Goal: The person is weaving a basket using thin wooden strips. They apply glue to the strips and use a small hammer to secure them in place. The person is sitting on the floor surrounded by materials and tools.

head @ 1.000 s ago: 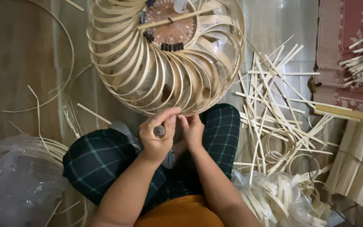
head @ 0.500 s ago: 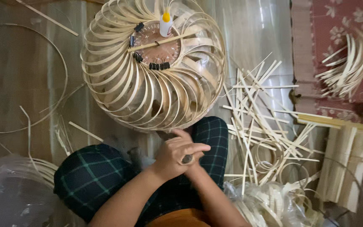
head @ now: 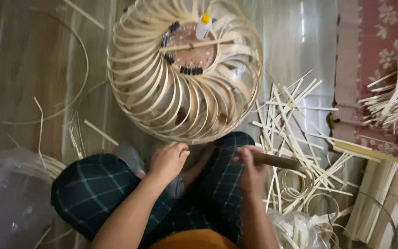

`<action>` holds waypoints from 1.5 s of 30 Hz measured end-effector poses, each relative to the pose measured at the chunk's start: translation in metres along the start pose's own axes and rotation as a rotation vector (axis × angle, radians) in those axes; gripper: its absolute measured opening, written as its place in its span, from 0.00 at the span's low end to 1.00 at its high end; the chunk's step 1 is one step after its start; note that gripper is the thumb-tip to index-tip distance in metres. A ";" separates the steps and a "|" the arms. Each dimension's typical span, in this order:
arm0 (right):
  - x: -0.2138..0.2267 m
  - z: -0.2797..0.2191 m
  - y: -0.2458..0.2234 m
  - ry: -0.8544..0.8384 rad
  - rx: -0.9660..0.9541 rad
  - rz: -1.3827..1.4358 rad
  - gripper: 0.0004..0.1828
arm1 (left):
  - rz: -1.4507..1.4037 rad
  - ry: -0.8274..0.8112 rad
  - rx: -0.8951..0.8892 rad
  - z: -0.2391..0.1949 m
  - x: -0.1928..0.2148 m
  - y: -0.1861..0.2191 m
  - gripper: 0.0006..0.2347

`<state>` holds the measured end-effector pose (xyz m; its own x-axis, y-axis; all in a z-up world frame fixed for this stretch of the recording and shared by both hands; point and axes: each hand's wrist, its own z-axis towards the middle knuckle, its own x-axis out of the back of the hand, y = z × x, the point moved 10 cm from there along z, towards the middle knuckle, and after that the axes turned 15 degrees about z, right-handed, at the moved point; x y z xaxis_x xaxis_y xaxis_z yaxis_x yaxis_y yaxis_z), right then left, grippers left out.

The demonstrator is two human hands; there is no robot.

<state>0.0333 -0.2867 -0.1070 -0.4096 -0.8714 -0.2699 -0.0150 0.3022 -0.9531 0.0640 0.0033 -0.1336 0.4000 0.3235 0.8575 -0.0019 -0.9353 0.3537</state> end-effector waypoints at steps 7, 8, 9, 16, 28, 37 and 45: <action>0.122 0.026 -0.047 0.139 0.217 -0.385 0.10 | 0.167 0.059 0.008 -0.016 -0.035 0.006 0.33; 0.141 0.029 -0.040 0.136 0.161 -0.505 0.09 | 0.131 0.009 0.000 -0.013 -0.041 0.006 0.31; 0.159 0.026 -0.027 0.132 0.097 -0.630 0.10 | 0.129 -0.003 0.004 -0.015 -0.044 0.006 0.33; 0.251 -0.028 0.133 0.181 -0.659 -1.018 0.28 | 0.265 0.022 -0.061 -0.005 -0.051 0.010 0.36; 0.234 -0.060 0.186 0.110 -0.680 -1.311 0.24 | 0.229 0.185 -0.146 -0.013 -0.031 0.028 0.34; 0.248 -0.025 0.179 0.243 -0.402 -0.897 0.31 | 0.348 0.207 -0.215 -0.003 -0.038 0.043 0.31; 0.183 0.058 0.144 0.198 -0.207 -0.552 0.24 | 0.419 0.162 -0.203 0.003 -0.050 0.037 0.31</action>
<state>0.0097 -0.4250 -0.3016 -0.4521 -0.8385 0.3042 -0.4414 -0.0860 -0.8932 0.0469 -0.0477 -0.1646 0.1794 -0.0413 0.9829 -0.3168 -0.9483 0.0180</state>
